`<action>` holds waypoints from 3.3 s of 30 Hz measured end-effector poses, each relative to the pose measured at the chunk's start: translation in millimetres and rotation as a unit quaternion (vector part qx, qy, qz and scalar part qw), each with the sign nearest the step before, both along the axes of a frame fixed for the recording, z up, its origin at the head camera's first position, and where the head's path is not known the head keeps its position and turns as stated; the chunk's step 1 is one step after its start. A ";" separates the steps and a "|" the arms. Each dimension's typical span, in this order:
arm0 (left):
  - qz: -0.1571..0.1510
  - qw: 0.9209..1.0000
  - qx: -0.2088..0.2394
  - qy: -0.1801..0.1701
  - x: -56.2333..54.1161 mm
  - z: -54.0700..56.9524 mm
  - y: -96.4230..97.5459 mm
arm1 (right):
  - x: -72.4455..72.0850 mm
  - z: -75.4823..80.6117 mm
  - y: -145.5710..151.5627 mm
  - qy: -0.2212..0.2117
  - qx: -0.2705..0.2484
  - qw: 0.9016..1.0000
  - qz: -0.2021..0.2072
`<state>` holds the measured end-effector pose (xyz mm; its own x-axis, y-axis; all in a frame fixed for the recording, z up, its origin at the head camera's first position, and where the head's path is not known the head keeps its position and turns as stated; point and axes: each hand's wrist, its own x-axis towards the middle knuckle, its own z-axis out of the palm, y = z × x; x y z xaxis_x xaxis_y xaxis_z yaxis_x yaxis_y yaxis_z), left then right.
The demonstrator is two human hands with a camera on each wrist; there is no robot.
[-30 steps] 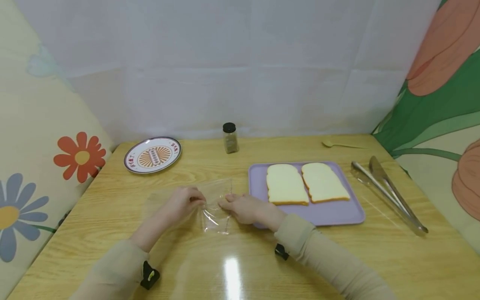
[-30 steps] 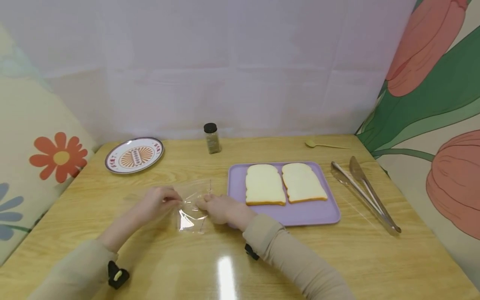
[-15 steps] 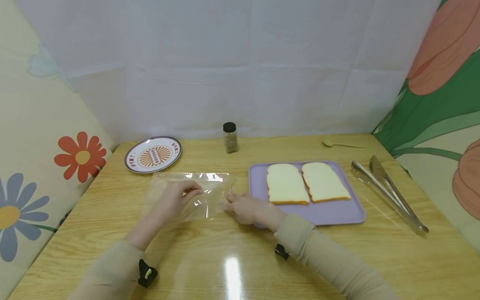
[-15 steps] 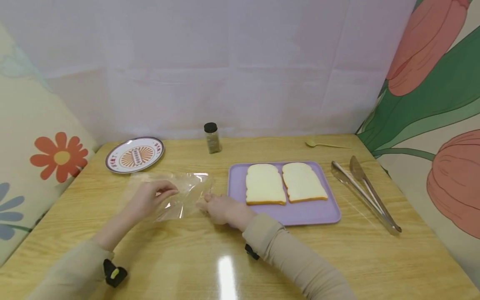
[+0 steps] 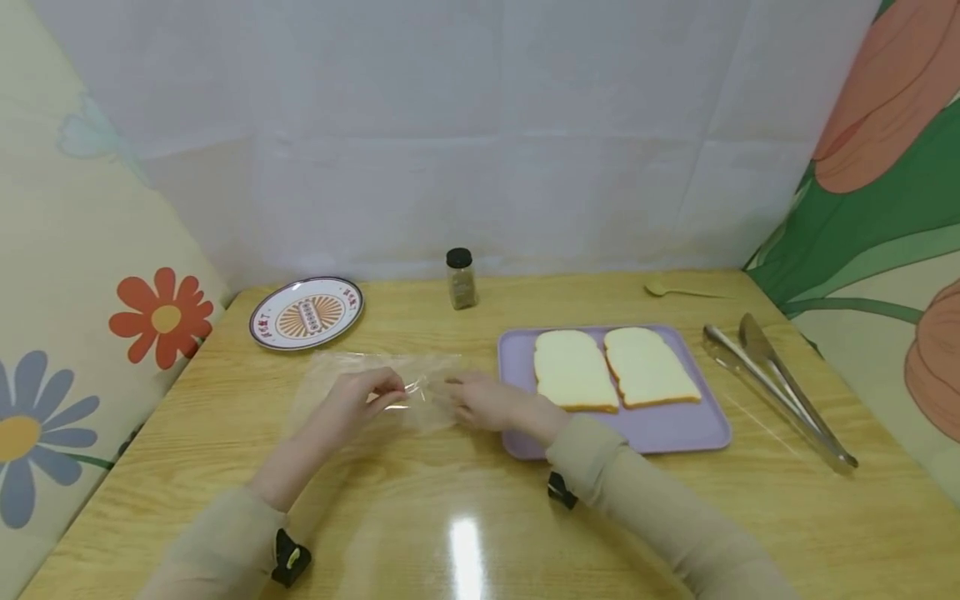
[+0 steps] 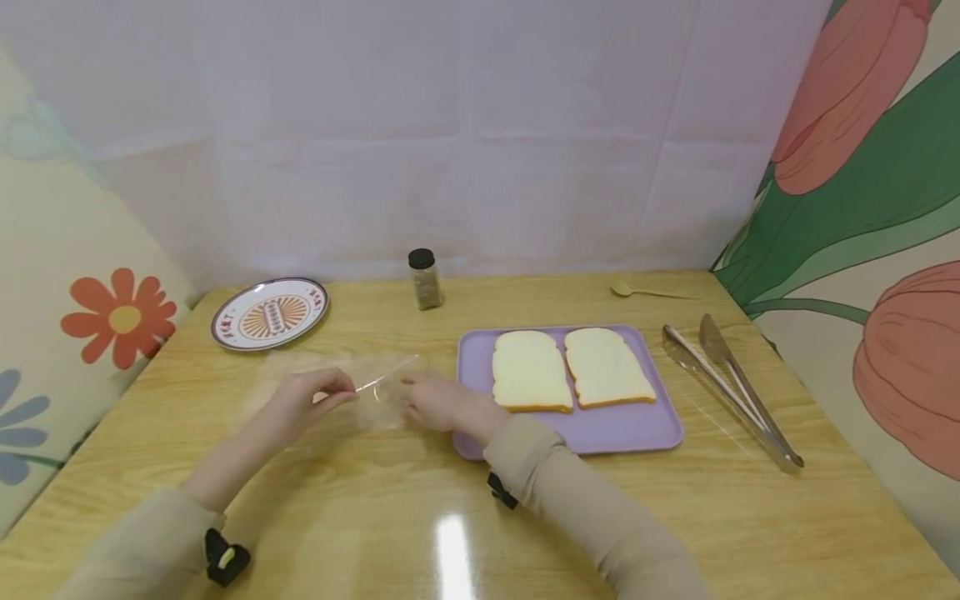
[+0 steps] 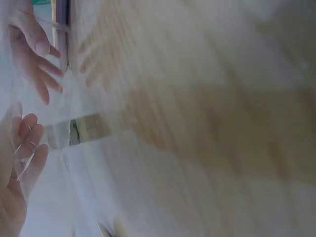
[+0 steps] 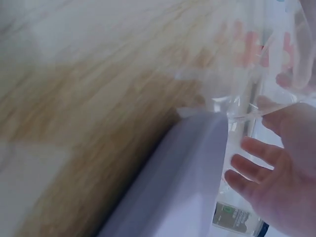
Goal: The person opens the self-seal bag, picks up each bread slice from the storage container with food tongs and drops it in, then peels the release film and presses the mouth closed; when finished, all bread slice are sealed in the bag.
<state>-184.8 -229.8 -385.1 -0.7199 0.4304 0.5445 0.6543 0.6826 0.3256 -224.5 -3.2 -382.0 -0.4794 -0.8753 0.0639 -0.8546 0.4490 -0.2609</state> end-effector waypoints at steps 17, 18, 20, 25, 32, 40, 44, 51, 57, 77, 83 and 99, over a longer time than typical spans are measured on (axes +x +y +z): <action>0.001 0.999 -0.053 -0.008 0.9 -0.7 -0.3 | 5.4 -2.9 -21.1 -0.065 0.099 0.991 -0.063; 0.006 0.998 -0.058 -0.006 1.7 -0.2 -0.6 | 6.4 -3.7 -21.8 -0.073 0.114 0.988 -0.072; 0.012 0.998 -0.066 0.000 3.8 1.6 -1.0 | 8.6 -5.2 -23.5 -0.081 0.136 0.984 -0.085; 0.013 0.997 -0.073 -0.005 7.1 6.3 -1.7 | 13.3 -5.6 -25.0 -0.086 0.168 0.977 -0.101; -0.026 0.993 -0.077 -0.083 8.8 9.7 -9.3 | 11.7 -5.4 -23.8 -0.099 0.175 0.974 -0.104; -0.009 0.996 -0.084 -0.031 8.6 9.0 -6.7 | 10.3 -4.4 -22.3 -0.097 0.170 0.975 -0.102; 0.009 0.995 -0.095 -0.012 10.0 11.6 -0.3 | 11.3 -2.5 -22.0 -0.097 0.168 0.976 -0.100; 0.011 0.992 -0.126 -0.027 8.3 15.6 -0.7 | 11.8 -1.8 -22.3 -0.092 0.173 0.976 -0.094; 0.011 0.984 -0.179 -0.009 10.4 13.0 -7.2 | 12.7 -2.5 -21.7 -0.092 0.178 0.976 -0.089; -0.021 0.978 -0.126 -0.164 27.0 38.8 -45.1 | 10.5 -5.8 -19.1 -0.104 0.156 0.979 -0.085; 0.001 0.977 -0.150 -0.150 29.1 26.8 -41.3 | 10.7 -3.3 -18.0 -0.105 0.152 0.979 -0.086; 0.027 0.989 -0.096 -0.106 20.8 24.8 -25.4 | 10.8 -1.9 -19.3 -0.098 0.159 0.976 -0.109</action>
